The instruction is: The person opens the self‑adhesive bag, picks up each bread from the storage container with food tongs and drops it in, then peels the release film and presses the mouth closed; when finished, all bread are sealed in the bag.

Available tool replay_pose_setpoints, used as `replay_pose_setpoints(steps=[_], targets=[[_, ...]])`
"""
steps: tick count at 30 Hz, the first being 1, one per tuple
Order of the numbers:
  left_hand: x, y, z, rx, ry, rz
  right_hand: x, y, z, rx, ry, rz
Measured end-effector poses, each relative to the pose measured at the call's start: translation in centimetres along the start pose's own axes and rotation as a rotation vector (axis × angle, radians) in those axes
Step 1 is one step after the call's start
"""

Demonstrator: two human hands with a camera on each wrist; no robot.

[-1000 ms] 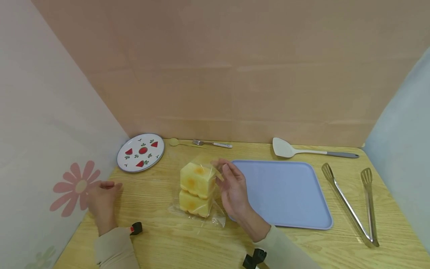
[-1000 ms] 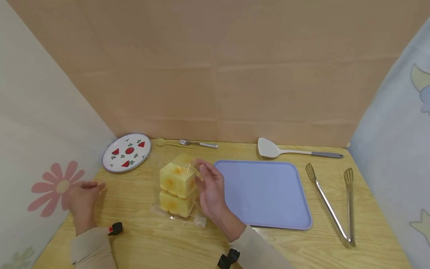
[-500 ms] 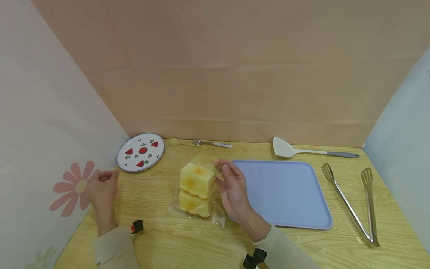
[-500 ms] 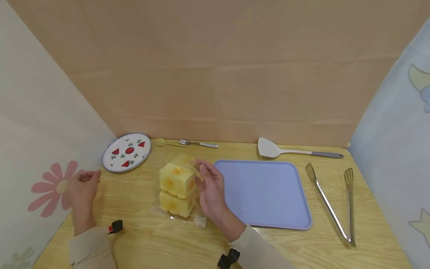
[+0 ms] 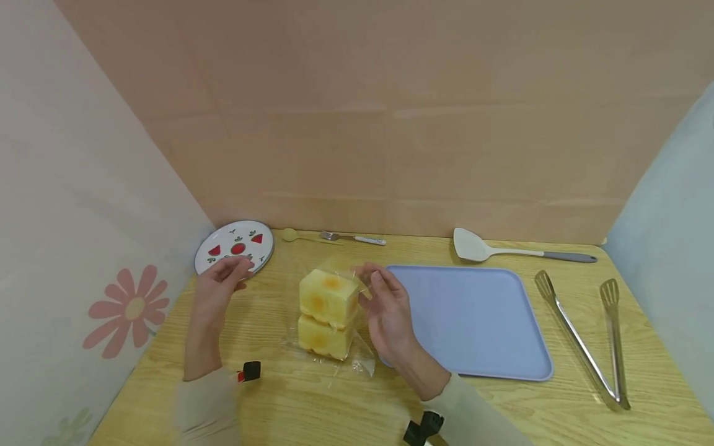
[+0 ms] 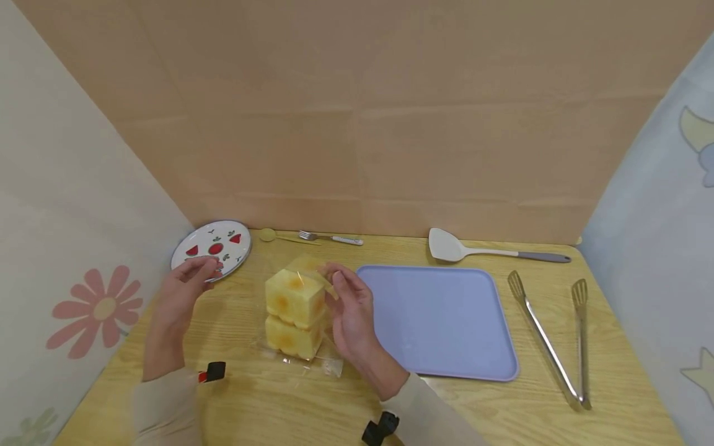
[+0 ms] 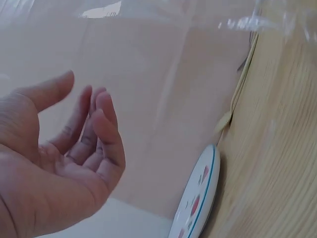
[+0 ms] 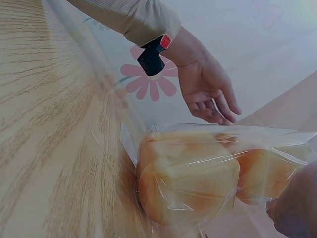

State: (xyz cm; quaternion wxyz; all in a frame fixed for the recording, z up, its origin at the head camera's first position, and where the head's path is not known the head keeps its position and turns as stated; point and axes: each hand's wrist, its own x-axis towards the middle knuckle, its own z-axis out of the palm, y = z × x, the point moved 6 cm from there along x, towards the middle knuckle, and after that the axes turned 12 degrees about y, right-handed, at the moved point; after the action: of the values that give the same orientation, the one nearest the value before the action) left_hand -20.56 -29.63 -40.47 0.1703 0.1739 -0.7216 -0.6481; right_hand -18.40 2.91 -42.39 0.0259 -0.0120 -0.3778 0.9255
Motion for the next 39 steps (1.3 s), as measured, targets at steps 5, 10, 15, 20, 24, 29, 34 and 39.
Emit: replay_pose_setpoints(steps=[5, 10, 15, 20, 24, 29, 34, 39], targets=[[-0.8, 0.7, 2.8, -0.058, -0.140, 0.100, 0.1, 0.1, -0.1, -0.009, -0.007, 0.000], [-1.6, 1.4, 4.8, -0.103, -0.200, 0.182, 0.1, 0.2, -0.2, -0.021, -0.019, 0.001], [-2.0, 1.4, 6.0, -0.116, -0.196, 0.191, 0.1, 0.3, -0.2, -0.023, -0.019, 0.002], [-2.1, 1.2, 6.5, -0.152, -0.200, 0.191, 0.3, 0.3, -0.2, -0.012, -0.006, 0.001], [-2.3, 1.2, 7.0, -0.194, -0.276, 0.213, 0.4, 0.4, -0.5, -0.015, 0.013, -0.002], [-2.7, 1.3, 7.8, -0.244, -0.386, 0.230, 0.5, 0.4, -0.8, -0.039, 0.024, 0.005], [-2.8, 1.3, 8.0, -0.280, -0.403, 0.245, 0.8, 0.4, -0.7, -0.077, 0.041, 0.020], [-2.7, 1.3, 7.9, -0.285, -0.408, 0.240, 1.1, 0.2, -1.0, -0.149, 0.108, -0.002]])
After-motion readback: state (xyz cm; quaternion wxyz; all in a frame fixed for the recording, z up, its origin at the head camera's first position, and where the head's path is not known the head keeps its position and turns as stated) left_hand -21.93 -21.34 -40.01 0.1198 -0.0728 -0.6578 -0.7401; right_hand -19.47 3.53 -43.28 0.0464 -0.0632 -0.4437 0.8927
